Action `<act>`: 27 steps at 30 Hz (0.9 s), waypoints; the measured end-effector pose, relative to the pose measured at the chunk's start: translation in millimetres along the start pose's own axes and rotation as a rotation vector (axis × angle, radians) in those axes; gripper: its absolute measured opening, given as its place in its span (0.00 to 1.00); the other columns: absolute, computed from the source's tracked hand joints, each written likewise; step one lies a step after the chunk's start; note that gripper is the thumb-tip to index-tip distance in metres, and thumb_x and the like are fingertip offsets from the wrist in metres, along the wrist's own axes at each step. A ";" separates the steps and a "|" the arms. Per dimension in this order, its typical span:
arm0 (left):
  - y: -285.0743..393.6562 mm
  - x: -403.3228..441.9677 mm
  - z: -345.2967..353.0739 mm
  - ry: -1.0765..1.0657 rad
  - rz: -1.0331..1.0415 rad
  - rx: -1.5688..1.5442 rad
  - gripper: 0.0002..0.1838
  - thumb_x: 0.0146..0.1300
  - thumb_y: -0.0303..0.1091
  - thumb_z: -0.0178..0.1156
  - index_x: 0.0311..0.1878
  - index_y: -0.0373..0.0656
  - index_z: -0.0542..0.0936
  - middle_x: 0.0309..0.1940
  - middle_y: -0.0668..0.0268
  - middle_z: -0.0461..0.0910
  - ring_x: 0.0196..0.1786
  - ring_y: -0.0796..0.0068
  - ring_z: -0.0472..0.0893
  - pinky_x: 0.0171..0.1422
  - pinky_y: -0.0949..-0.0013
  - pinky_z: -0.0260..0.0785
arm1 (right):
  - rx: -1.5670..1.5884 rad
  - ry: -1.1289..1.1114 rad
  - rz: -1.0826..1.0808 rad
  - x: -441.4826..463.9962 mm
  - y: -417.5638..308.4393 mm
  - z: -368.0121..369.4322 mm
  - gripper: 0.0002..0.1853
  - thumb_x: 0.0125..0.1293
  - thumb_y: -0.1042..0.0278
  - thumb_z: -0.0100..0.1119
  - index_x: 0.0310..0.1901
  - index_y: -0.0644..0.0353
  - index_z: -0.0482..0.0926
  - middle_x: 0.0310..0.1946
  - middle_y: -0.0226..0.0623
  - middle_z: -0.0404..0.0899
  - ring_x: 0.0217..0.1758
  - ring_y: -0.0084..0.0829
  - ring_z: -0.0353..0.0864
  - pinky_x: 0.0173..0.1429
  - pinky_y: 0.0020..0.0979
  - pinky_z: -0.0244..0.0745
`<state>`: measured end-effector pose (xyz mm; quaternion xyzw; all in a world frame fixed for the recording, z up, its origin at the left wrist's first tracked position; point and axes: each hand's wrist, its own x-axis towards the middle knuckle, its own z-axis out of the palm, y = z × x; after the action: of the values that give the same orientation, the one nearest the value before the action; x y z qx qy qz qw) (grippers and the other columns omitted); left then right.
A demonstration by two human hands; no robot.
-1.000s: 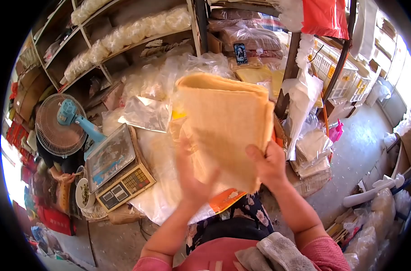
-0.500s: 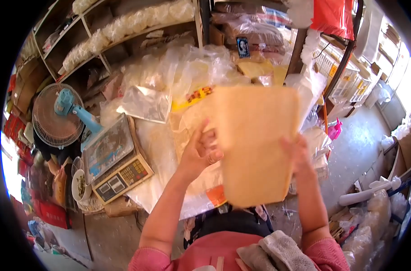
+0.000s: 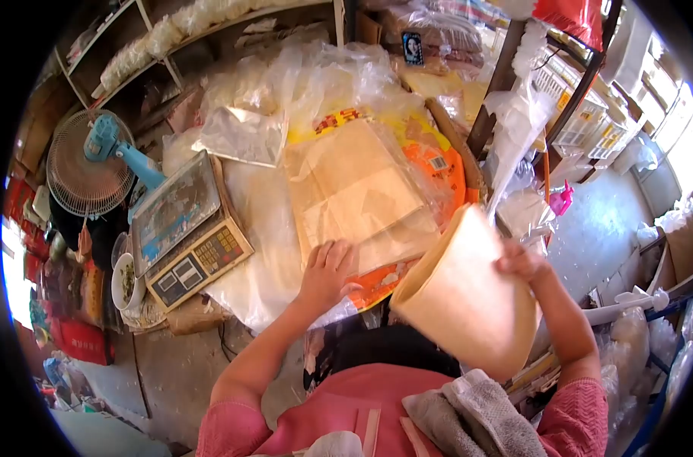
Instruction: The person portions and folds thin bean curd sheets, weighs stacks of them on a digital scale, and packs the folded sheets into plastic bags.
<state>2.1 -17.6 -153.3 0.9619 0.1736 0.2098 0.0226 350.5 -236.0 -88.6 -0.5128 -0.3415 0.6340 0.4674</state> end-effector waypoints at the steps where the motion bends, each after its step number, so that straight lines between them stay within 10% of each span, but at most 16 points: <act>1: -2.6 -1.6 6.0 0.068 0.053 0.067 0.25 0.48 0.42 0.65 0.49 0.39 0.76 0.48 0.60 0.71 0.55 0.60 0.68 0.60 0.57 0.61 | -0.158 -0.058 0.083 5.0 -7.2 7.7 0.19 0.56 0.63 0.66 0.44 0.69 0.78 0.35 0.34 0.81 0.36 0.23 0.79 0.43 0.28 0.75; 10: -5.6 33.0 -34.9 0.450 -0.111 -0.385 0.04 0.53 0.24 0.62 0.32 0.39 0.78 0.27 0.62 0.76 0.31 0.61 0.76 0.32 0.65 0.69 | -0.376 -0.496 0.342 87.0 3.7 88.2 0.26 0.61 0.61 0.61 0.57 0.67 0.70 0.51 0.35 0.75 0.56 0.27 0.70 0.60 0.32 0.65; 23: -20.0 27.9 -60.0 0.476 0.066 -0.198 0.05 0.52 0.21 0.62 0.32 0.39 0.77 0.24 0.62 0.76 0.29 0.62 0.76 0.30 0.67 0.70 | 0.241 0.117 0.087 102.4 2.4 70.6 0.16 0.64 0.64 0.57 0.49 0.67 0.75 0.41 0.37 0.79 0.43 0.29 0.80 0.49 0.32 0.75; 27: -17.8 -2.0 -41.1 0.475 -0.341 -0.514 0.13 0.53 0.24 0.63 0.42 0.39 0.73 0.32 0.63 0.77 0.33 0.68 0.78 0.37 0.68 0.72 | 0.372 0.250 0.067 126.6 20.9 100.2 0.17 0.64 0.63 0.59 0.48 0.68 0.75 0.40 0.37 0.80 0.41 0.29 0.80 0.46 0.32 0.75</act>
<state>-22.2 -2.8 -118.7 0.8068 0.2732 0.4565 0.2568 243.6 -118.9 -125.4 -0.5035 -0.1409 0.6328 0.5711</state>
